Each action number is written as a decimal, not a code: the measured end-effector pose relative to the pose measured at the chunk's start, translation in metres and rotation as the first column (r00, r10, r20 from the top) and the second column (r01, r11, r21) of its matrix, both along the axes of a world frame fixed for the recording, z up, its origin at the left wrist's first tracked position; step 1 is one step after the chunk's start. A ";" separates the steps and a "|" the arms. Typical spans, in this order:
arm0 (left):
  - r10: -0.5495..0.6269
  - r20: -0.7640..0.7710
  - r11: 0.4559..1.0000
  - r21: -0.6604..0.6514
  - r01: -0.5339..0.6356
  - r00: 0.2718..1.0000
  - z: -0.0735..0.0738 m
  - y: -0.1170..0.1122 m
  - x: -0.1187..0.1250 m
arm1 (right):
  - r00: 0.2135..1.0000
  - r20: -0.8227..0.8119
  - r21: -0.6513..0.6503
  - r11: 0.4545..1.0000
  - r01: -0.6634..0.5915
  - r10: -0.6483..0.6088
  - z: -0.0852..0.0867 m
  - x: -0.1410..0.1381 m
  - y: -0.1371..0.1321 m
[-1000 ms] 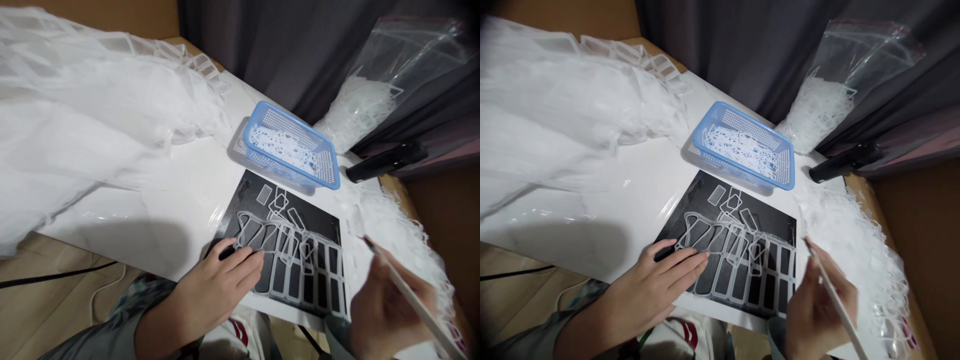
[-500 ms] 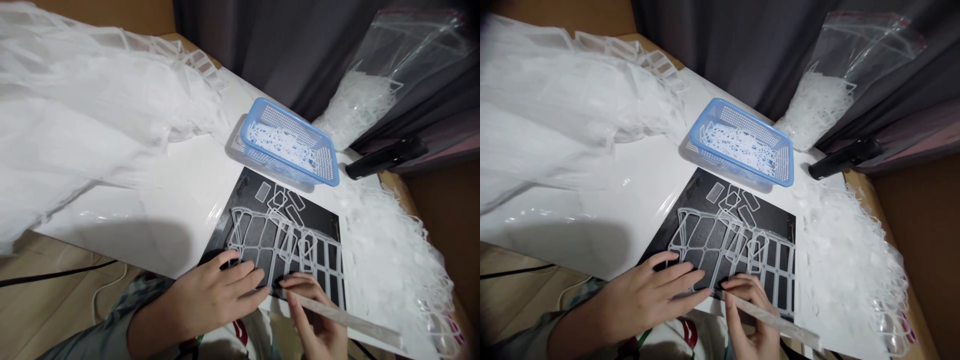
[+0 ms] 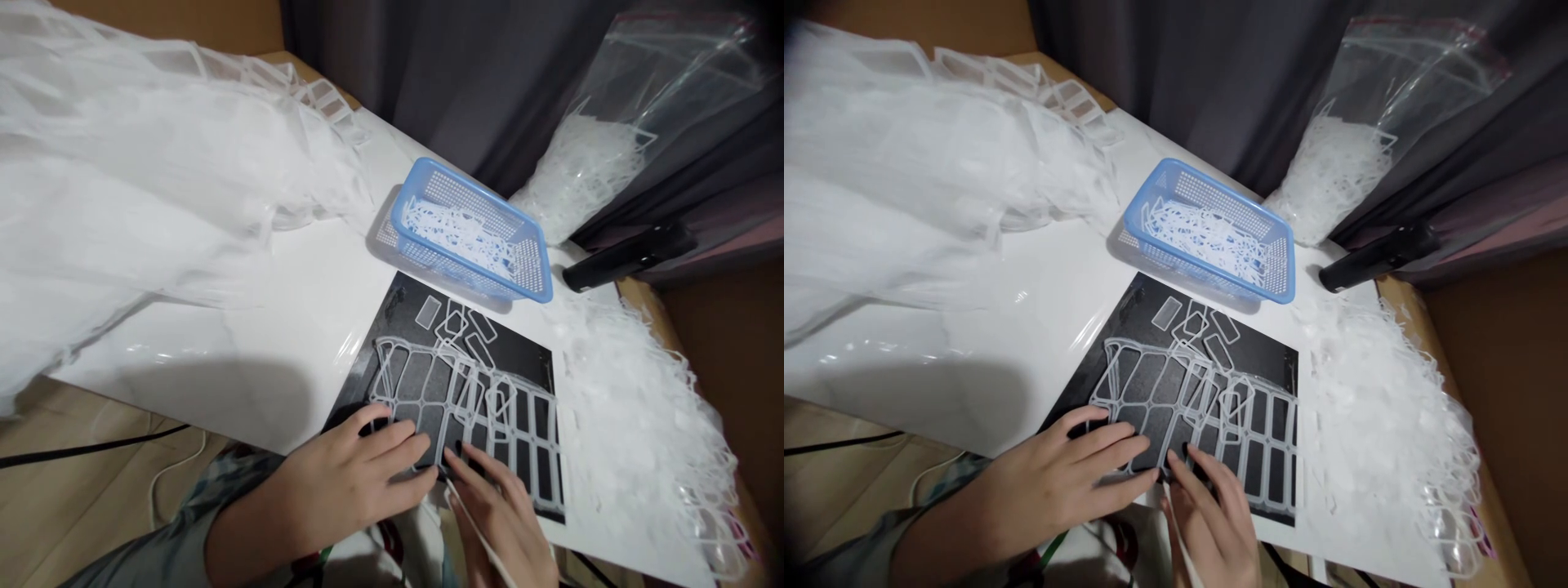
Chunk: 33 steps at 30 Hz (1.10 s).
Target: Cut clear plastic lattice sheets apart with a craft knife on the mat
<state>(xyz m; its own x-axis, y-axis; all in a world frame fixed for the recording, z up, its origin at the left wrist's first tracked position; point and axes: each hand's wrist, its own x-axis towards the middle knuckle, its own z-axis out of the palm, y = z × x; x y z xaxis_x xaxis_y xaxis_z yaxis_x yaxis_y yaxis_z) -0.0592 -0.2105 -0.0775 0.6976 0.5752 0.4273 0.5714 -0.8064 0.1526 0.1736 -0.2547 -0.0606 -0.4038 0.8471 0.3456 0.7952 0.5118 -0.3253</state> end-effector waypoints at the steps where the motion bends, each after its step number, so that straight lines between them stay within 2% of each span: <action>1: -0.002 0.003 1.000 -0.001 0.002 1.000 0.000 0.000 0.000 | 0.999 0.036 0.028 0.999 -0.026 0.025 0.000 0.000 0.000; 5: -0.008 0.010 1.000 0.001 0.008 1.000 0.001 0.001 0.001 | 0.990 0.116 0.063 0.994 -0.092 0.084 -0.005 0.002 0.002; 7: -0.003 0.013 1.000 -0.003 0.003 1.000 0.001 0.001 0.001 | 0.998 0.070 0.076 0.997 -0.002 -0.003 -0.010 0.005 0.004; 10: 0.002 0.018 1.000 -0.008 -0.002 1.000 0.002 0.001 0.001 | 0.977 0.017 0.100 0.973 0.209 -0.211 -0.010 0.013 0.011; 12: -0.001 0.016 1.000 -0.003 0.001 1.000 0.002 0.001 0.001 | 0.930 -0.042 0.162 0.916 0.367 -0.365 -0.002 0.019 0.020; 14: -0.008 0.016 1.000 0.005 0.008 1.000 0.002 0.001 0.000 | 0.862 -0.194 0.265 0.821 0.506 -0.468 0.010 0.024 0.034; 17: -0.009 0.020 1.000 0.007 0.009 1.000 0.001 0.002 0.000 | 0.765 -0.371 0.392 0.658 0.643 -0.526 0.025 0.027 0.054; 18: -0.010 0.017 1.000 0.007 0.010 1.000 0.001 0.002 0.000 | 0.746 -0.404 0.417 0.620 0.665 -0.529 0.026 0.027 0.059; 19: -0.008 0.017 1.000 0.013 0.008 1.000 0.000 0.002 -0.001 | 0.740 -0.432 0.427 0.605 0.672 -0.516 0.027 0.027 0.063; 20: -0.009 0.014 1.000 0.025 0.009 1.000 0.000 0.001 -0.002 | 0.742 -0.456 0.415 0.621 0.665 -0.491 0.026 0.027 0.065; 21: -0.006 0.009 0.999 0.040 0.006 1.000 0.000 0.001 -0.002 | 0.751 -0.472 0.379 0.663 0.646 -0.462 0.024 0.026 0.066; 23: 0.021 -0.003 0.998 0.062 -0.020 1.000 0.001 -0.002 -0.004 | 0.775 -0.470 0.240 0.783 0.573 -0.423 0.019 0.024 0.064; 25: 0.069 -0.011 0.994 0.080 -0.068 0.998 0.002 -0.006 -0.005 | 0.794 -0.445 0.092 0.861 0.500 -0.414 0.013 0.021 0.060; 28: 0.107 -0.034 0.991 0.088 -0.104 0.994 0.005 -0.009 -0.001 | 0.813 -0.427 -0.072 0.911 0.407 -0.397 0.006 0.019 0.052; 31: 0.056 -0.090 0.998 0.039 -0.053 0.994 0.006 -0.006 0.009 | 0.855 -0.422 -0.203 0.951 0.234 -0.301 0.002 0.019 0.049; 33: 0.029 -0.108 1.000 0.003 -0.028 0.994 0.006 -0.002 0.016 | 0.881 -0.416 -0.258 0.958 0.124 -0.226 0.001 0.019 0.049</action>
<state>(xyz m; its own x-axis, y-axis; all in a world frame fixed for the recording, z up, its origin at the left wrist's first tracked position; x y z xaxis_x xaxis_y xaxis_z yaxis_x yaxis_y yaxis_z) -0.0431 -0.2124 -0.0717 0.7231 0.5947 0.3514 0.6072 -0.7898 0.0872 0.1930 -0.2062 -0.0600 -0.0923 0.9636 0.2510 0.6153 0.2534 -0.7464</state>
